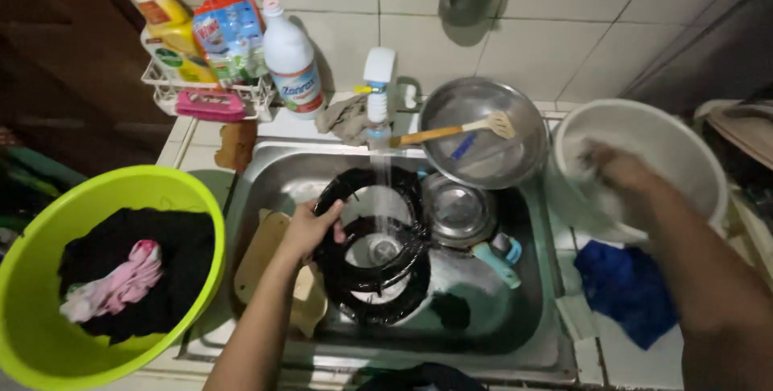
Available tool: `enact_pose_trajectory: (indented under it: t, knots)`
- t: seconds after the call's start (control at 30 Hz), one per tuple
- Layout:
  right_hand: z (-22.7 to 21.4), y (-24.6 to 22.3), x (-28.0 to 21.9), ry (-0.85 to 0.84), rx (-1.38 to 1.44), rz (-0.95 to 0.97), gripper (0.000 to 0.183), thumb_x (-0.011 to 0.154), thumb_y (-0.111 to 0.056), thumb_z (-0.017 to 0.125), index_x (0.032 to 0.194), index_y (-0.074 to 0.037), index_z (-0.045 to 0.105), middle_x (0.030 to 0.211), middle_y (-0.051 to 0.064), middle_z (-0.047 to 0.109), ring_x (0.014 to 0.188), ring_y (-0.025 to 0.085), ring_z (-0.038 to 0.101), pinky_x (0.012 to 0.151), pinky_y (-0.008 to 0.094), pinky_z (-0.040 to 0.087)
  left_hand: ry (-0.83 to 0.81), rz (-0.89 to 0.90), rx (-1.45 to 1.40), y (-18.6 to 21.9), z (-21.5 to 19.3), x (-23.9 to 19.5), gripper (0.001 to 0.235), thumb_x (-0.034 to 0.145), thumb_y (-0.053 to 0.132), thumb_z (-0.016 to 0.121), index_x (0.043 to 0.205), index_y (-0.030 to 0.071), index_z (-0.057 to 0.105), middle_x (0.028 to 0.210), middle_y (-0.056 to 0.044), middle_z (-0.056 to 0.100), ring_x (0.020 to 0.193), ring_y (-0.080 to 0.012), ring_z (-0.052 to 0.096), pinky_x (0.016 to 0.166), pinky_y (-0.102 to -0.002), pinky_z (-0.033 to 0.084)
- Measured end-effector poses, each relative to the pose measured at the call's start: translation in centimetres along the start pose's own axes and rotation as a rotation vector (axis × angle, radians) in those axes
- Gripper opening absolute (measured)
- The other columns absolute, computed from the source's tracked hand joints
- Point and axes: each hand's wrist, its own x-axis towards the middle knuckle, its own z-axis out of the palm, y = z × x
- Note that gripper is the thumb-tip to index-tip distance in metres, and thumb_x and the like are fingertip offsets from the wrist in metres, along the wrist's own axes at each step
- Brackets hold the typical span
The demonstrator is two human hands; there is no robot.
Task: Washing a gas stove burner grate in a sink using a sponge and soap, then returning it to the stove.
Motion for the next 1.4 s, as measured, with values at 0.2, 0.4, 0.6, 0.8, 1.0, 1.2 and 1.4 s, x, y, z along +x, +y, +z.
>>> enact_pose_trajectory:
  t: [0.2,0.4,0.6,0.8,1.0,1.2,1.4]
  knots:
    - [2.2,-8.0,-10.9,0.138,0.197,-0.324,0.033,0.115,-0.022,0.036,0.135,-0.01,0.06,0.132,0.014,0.063,0.085,0.023,0.069,0.079,0.028,0.061,-0.049,0.05,-0.003,1.5,1.4,-1.3,0.02,0.097,0.014,0.067,0.086,-0.003,0.064,0.06,-0.011,0.064,0.049,-0.0211,0.062,0.05,-0.03,0.049]
    - [20.2,-9.0,-11.6,-0.2,0.31,-0.757,0.038,0.085,0.009,0.068,0.124,0.01,0.063,0.115,0.023,0.062,0.102,0.037,0.071,0.079,0.048,0.064,-0.024,0.088,-0.007,0.7,3.2,-0.6,0.014,0.091,0.002,0.07,0.085,-0.007,0.06,0.054,-0.023,0.063,0.042,-0.0286,0.067,0.043,-0.038,0.059]
    - [32.8,-7.4,-10.2,0.244,-0.342,-1.383,0.048,0.073,0.001,0.068,0.105,-0.032,0.078,0.113,-0.008,0.075,0.117,0.018,0.067,0.104,0.031,0.05,0.064,0.141,-0.102,-2.2,0.9,0.2,0.017,0.089,0.0,0.07,0.081,-0.009,0.058,0.052,-0.019,0.058,0.04,-0.0303,0.066,0.038,-0.042,0.058]
    - [35.4,-6.8,-6.8,0.23,-0.343,-1.498,0.041,0.071,-0.007,0.077,0.109,-0.021,0.075,0.113,0.003,0.075,0.116,0.027,0.067,0.105,0.039,0.052,0.062,0.112,-0.039,-2.4,-0.4,-0.3,0.021,0.091,0.004,0.067,0.074,-0.007,0.059,0.049,-0.02,0.058,0.038,-0.0288,0.065,0.038,-0.039,0.055]
    - [35.1,-7.6,-8.6,0.405,-0.416,-1.593,0.036,0.06,-0.014,0.084,0.093,-0.019,0.07,0.093,-0.002,0.071,0.099,0.022,0.068,0.092,0.035,0.055,0.098,0.108,-0.071,-1.1,-0.4,-0.7,0.023,0.089,0.006,0.07,0.073,-0.005,0.058,0.048,-0.019,0.058,0.038,-0.0289,0.065,0.039,-0.038,0.056]
    - [33.9,-7.3,-6.8,0.549,-0.447,-1.495,0.05,0.054,-0.021,0.089,0.1,-0.03,0.073,0.094,-0.003,0.07,0.093,0.026,0.07,0.085,0.039,0.059,0.171,0.105,-0.043,-0.9,-1.4,-0.8,0.027,0.091,0.008,0.069,0.07,-0.005,0.058,0.049,-0.018,0.057,0.039,-0.0278,0.065,0.04,-0.038,0.055]
    - [34.0,-3.0,-5.2,0.37,-0.18,-1.334,0.048,0.06,0.0,0.081,0.104,-0.018,0.074,0.116,0.007,0.07,0.115,0.037,0.065,0.101,0.044,0.052,0.32,0.04,-0.058,-0.6,-2.2,-1.2,0.03,0.092,0.016,0.071,0.066,0.003,0.061,0.046,-0.014,0.056,0.037,-0.0249,0.064,0.04,-0.035,0.054]
